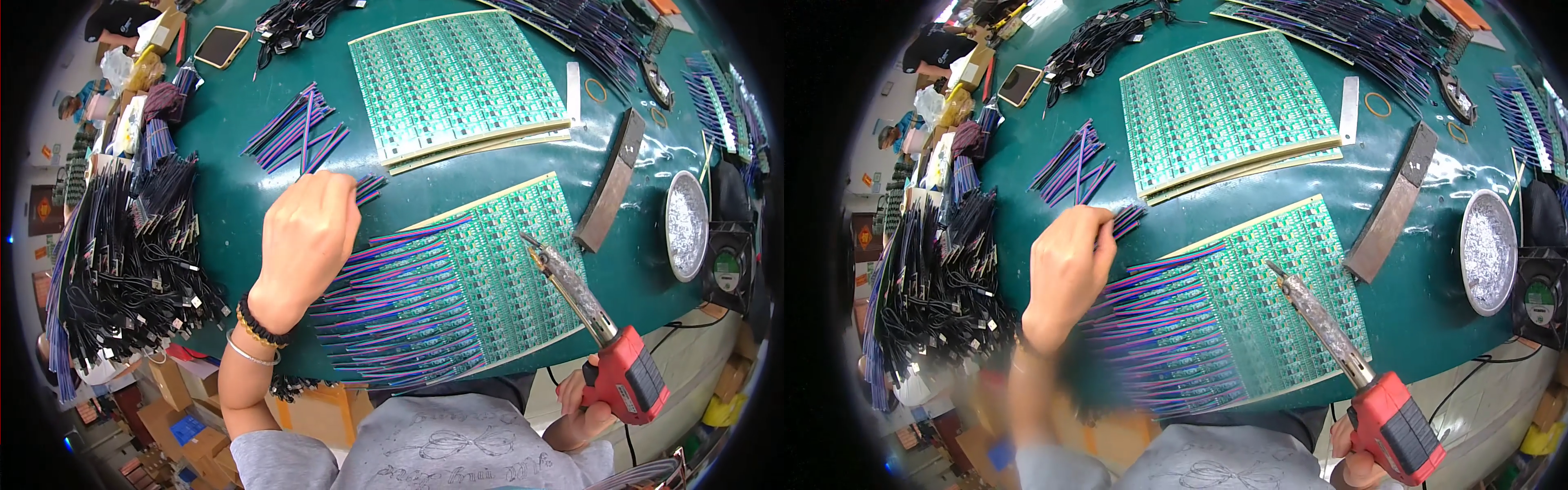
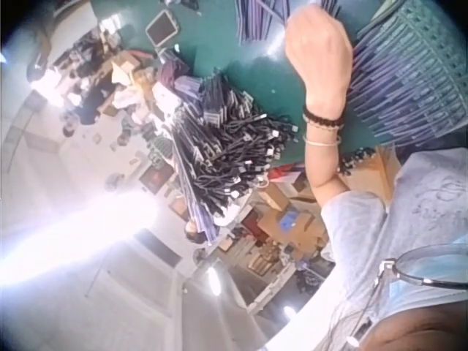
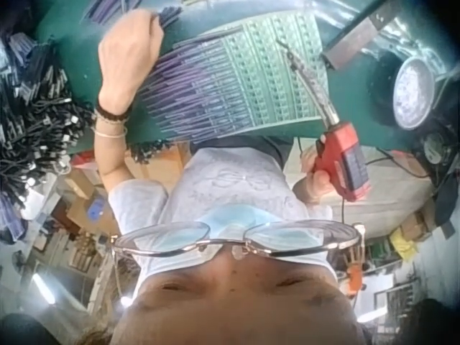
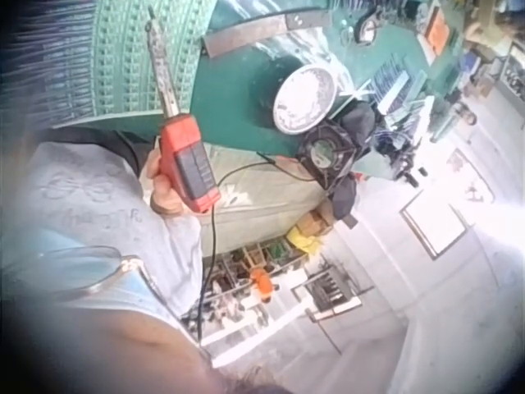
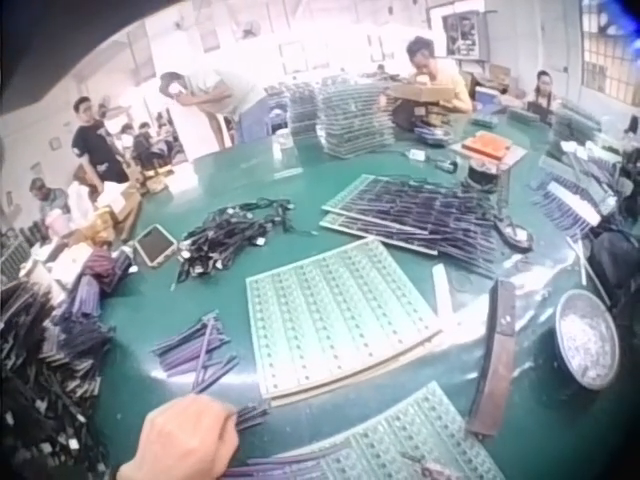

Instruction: The person solders wiring onto a circuit board array using a soldering iron and solder wire.

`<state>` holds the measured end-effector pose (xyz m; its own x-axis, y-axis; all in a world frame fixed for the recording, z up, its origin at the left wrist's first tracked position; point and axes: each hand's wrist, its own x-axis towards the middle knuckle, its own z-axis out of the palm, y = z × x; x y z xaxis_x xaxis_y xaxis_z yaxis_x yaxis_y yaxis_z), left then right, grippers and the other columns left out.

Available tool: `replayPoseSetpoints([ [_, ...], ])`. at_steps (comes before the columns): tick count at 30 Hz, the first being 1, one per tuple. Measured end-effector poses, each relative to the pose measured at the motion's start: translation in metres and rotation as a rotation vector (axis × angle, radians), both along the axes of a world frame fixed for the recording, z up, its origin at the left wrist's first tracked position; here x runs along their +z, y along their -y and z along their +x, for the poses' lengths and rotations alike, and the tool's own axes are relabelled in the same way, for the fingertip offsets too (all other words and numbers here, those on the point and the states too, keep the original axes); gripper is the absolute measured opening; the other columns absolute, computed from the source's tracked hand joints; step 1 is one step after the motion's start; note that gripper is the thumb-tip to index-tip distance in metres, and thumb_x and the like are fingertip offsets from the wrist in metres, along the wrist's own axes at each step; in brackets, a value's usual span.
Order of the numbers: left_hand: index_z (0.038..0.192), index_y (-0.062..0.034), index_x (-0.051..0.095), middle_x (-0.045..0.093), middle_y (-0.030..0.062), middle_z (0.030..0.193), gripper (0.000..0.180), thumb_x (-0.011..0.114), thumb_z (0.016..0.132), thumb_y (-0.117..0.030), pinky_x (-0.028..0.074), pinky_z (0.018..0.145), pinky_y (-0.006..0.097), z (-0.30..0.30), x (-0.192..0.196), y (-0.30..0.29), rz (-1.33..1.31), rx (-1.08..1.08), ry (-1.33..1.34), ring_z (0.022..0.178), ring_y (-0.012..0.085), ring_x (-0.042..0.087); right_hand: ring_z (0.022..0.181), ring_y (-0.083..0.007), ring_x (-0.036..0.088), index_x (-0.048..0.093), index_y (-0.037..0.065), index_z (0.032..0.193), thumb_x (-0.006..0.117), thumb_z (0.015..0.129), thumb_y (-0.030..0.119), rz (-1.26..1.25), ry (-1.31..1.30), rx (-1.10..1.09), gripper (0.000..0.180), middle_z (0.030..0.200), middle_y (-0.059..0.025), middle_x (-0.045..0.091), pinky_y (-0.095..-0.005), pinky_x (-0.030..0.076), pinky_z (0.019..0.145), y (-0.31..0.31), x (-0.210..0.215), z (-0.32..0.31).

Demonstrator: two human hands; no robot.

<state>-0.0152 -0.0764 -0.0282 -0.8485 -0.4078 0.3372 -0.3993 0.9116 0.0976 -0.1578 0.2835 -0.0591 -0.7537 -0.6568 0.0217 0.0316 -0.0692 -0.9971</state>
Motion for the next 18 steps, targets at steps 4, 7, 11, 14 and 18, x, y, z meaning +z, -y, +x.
replayPoseSetpoints([
  [4, 0.094, 0.0000, 0.058, 0.058, 0.0155, 0.083, 0.009, 0.063, 0.087, 0.004, 0.049, 0.064, 0.042, -0.007, 0.019, -0.030, 0.284, 0.059, -0.151, 0.072, 0.0329, 0.061, 0.039, -0.0091, 0.042, 0.042, -0.011, 0.133, 0.055, 0.089, 0.068, 0.007, 0.063, -0.017, 0.091, 0.049, 0.0028, 0.045, -0.0244, 0.038, 0.043, -0.007, -0.001, 0.001],
  [7, 0.092, 0.0000, 0.058, 0.057, 0.0150, 0.082, 0.009, 0.063, 0.087, 0.005, 0.049, 0.061, 0.041, -0.027, 0.027, -0.055, 0.507, -0.046, -0.180, 0.070, 0.0330, 0.060, 0.040, -0.0098, 0.042, 0.043, -0.008, 0.133, 0.056, 0.087, 0.070, 0.054, 0.006, 0.071, 0.092, 0.049, 0.0029, 0.045, -0.0247, 0.038, 0.043, -0.003, -0.001, -0.004],
  [11, 0.084, -0.0021, 0.055, 0.059, 0.0128, 0.078, 0.012, 0.067, 0.086, -0.002, 0.048, 0.055, 0.041, -0.047, -0.001, -0.059, 0.626, -0.074, -0.200, 0.063, 0.0325, 0.061, 0.040, -0.0106, 0.042, 0.043, -0.006, 0.132, 0.056, 0.084, 0.073, 0.128, 0.127, -0.039, 0.094, 0.050, 0.0024, 0.046, -0.0253, 0.038, 0.043, 0.017, 0.016, 0.010],
  [14, 0.083, -0.0023, 0.055, 0.061, 0.0122, 0.074, 0.013, 0.068, 0.085, -0.004, 0.047, 0.052, 0.041, -0.048, -0.012, -0.056, 0.633, -0.013, -0.163, 0.061, 0.0332, 0.061, 0.040, -0.0104, 0.043, 0.043, -0.006, 0.132, 0.056, 0.084, 0.074, 0.193, 0.098, -0.017, 0.094, 0.050, 0.0028, 0.046, -0.0255, 0.038, 0.043, 0.015, 0.010, 0.006],
  [18, 0.080, -0.0032, 0.056, 0.061, 0.0107, 0.072, 0.015, 0.070, 0.083, -0.006, 0.045, 0.049, 0.040, -0.054, -0.012, -0.057, 0.633, 0.023, -0.165, 0.058, 0.0297, 0.062, 0.042, -0.0102, 0.044, 0.041, -0.006, 0.137, 0.053, 0.083, 0.077, 0.021, 0.006, 0.343, 0.100, 0.050, 0.0038, 0.046, -0.0254, 0.039, 0.045, -0.008, -0.016, -0.012],
])
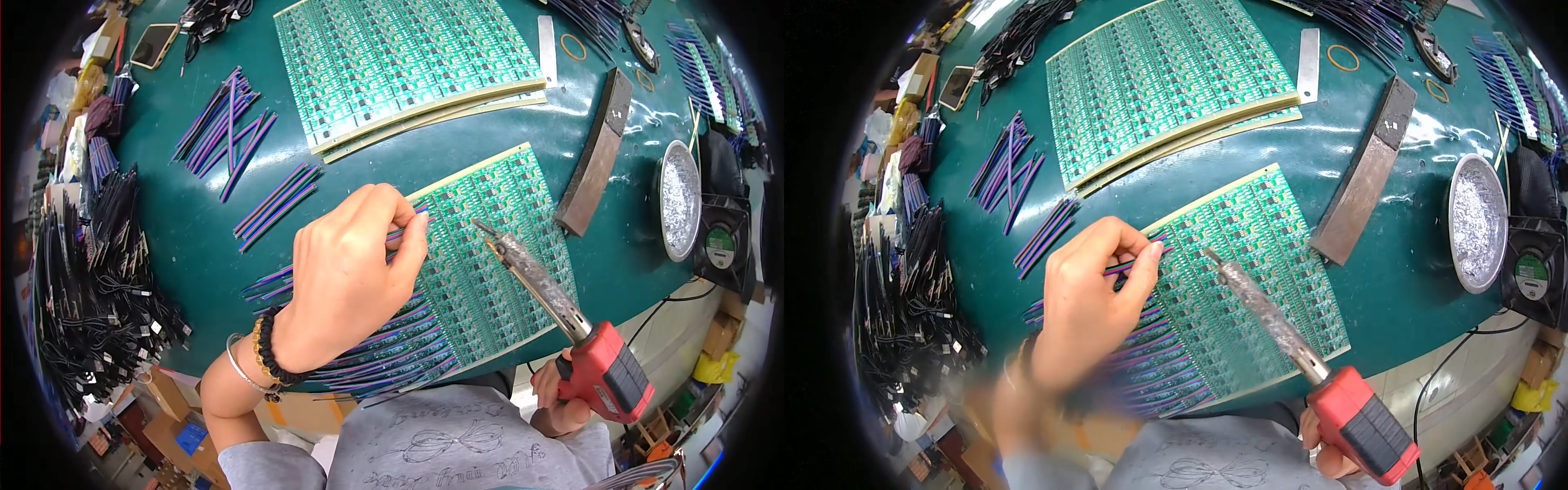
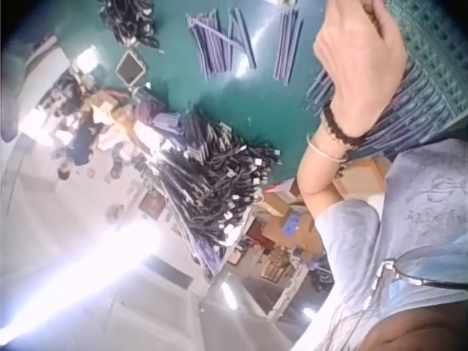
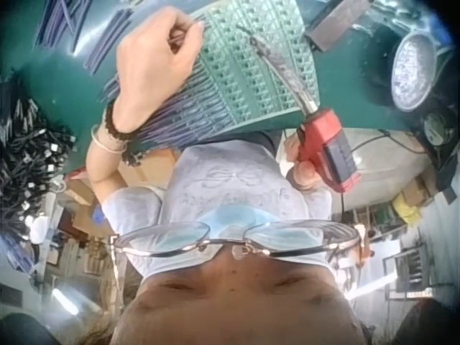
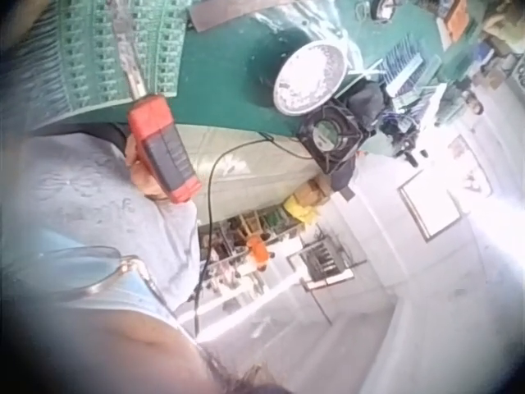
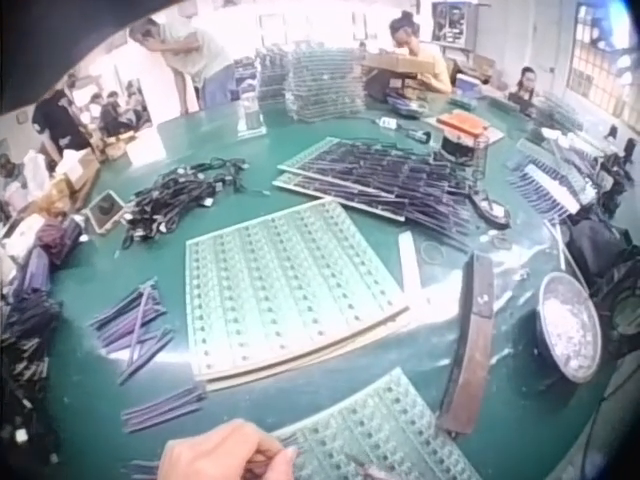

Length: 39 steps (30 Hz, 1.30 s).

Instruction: The person solders wiring onto a circuit board array using a soldering iron and solder wire.

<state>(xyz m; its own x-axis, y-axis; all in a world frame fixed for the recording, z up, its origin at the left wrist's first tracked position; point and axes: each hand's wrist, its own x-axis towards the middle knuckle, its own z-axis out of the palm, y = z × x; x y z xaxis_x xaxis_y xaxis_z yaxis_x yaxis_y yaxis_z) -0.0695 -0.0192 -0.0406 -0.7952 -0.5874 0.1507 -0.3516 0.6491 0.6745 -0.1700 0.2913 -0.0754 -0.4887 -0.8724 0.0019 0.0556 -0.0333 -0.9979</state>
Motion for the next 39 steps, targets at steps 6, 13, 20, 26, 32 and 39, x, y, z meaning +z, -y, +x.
replayPoseSetpoints([
  [6, 0.076, -0.0054, 0.055, 0.058, 0.0080, 0.069, 0.017, 0.071, 0.081, -0.006, 0.043, 0.047, 0.038, -0.003, -0.003, -0.005, 0.010, 0.002, 0.012, 0.056, 0.0254, 0.060, 0.043, -0.0101, 0.045, 0.038, -0.006, 0.142, 0.046, 0.081, 0.083, -0.013, 0.009, -0.072, 0.108, 0.051, 0.0043, 0.047, -0.0259, 0.040, 0.045, -0.016, -0.007, 0.012],
  [13, 0.075, -0.0079, 0.053, 0.054, 0.0064, 0.068, 0.019, 0.071, 0.078, -0.005, 0.043, 0.046, 0.038, -0.003, -0.008, -0.009, -0.122, 0.029, 0.008, 0.055, 0.0251, 0.058, 0.044, -0.0117, 0.047, 0.060, -0.007, 0.110, 0.044, 0.078, 0.086, 0.078, -0.026, -0.299, 0.100, 0.051, 0.0030, 0.048, -0.0270, 0.040, 0.043, -0.006, -0.003, 0.020],
  [20, 0.076, -0.0069, 0.052, 0.054, 0.0074, 0.067, 0.019, 0.071, 0.078, -0.004, 0.043, 0.046, 0.039, -0.004, -0.004, -0.005, -0.050, 0.001, 0.000, 0.055, 0.0267, 0.058, 0.044, -0.0167, 0.050, 0.042, 0.013, 0.052, 0.041, 0.077, 0.087, 0.070, -0.031, -0.255, 0.079, 0.048, -0.0006, 0.048, -0.0280, 0.041, 0.044, -0.022, -0.012, 0.017],
  [26, 0.076, -0.0014, 0.055, 0.059, 0.0086, 0.068, 0.017, 0.071, 0.080, 0.002, 0.045, 0.051, 0.031, -0.004, -0.002, -0.005, -0.040, 0.001, 0.034, 0.055, 0.0193, 0.057, 0.047, -0.0165, 0.052, 0.051, 0.009, 0.059, 0.052, 0.081, 0.078, 0.105, 0.054, -0.145, 0.072, 0.052, -0.0023, 0.052, -0.0302, 0.044, 0.045, -0.014, 0.000, 0.008],
  [32, 0.075, -0.0064, 0.051, 0.053, 0.0083, 0.066, 0.020, 0.070, 0.077, -0.003, 0.043, 0.046, 0.039, -0.005, -0.007, -0.005, -0.093, -0.002, -0.004, 0.054, 0.0276, 0.057, 0.051, -0.0161, 0.057, 0.056, 0.007, 0.065, 0.066, 0.084, 0.065, 0.120, -0.008, -0.164, 0.061, 0.058, -0.0039, 0.057, -0.0302, 0.048, 0.048, 0.012, 0.018, -0.001],
  [39, 0.075, -0.0062, 0.051, 0.053, 0.0087, 0.066, 0.019, 0.070, 0.077, -0.003, 0.043, 0.046, 0.040, -0.005, -0.007, -0.004, -0.113, -0.004, -0.012, 0.054, 0.0278, 0.058, 0.047, -0.0163, 0.055, 0.056, 0.007, 0.068, 0.063, 0.083, 0.067, 0.076, -0.007, -0.013, 0.063, 0.054, -0.0032, 0.056, -0.0293, 0.047, 0.047, -0.012, 0.007, -0.005],
])
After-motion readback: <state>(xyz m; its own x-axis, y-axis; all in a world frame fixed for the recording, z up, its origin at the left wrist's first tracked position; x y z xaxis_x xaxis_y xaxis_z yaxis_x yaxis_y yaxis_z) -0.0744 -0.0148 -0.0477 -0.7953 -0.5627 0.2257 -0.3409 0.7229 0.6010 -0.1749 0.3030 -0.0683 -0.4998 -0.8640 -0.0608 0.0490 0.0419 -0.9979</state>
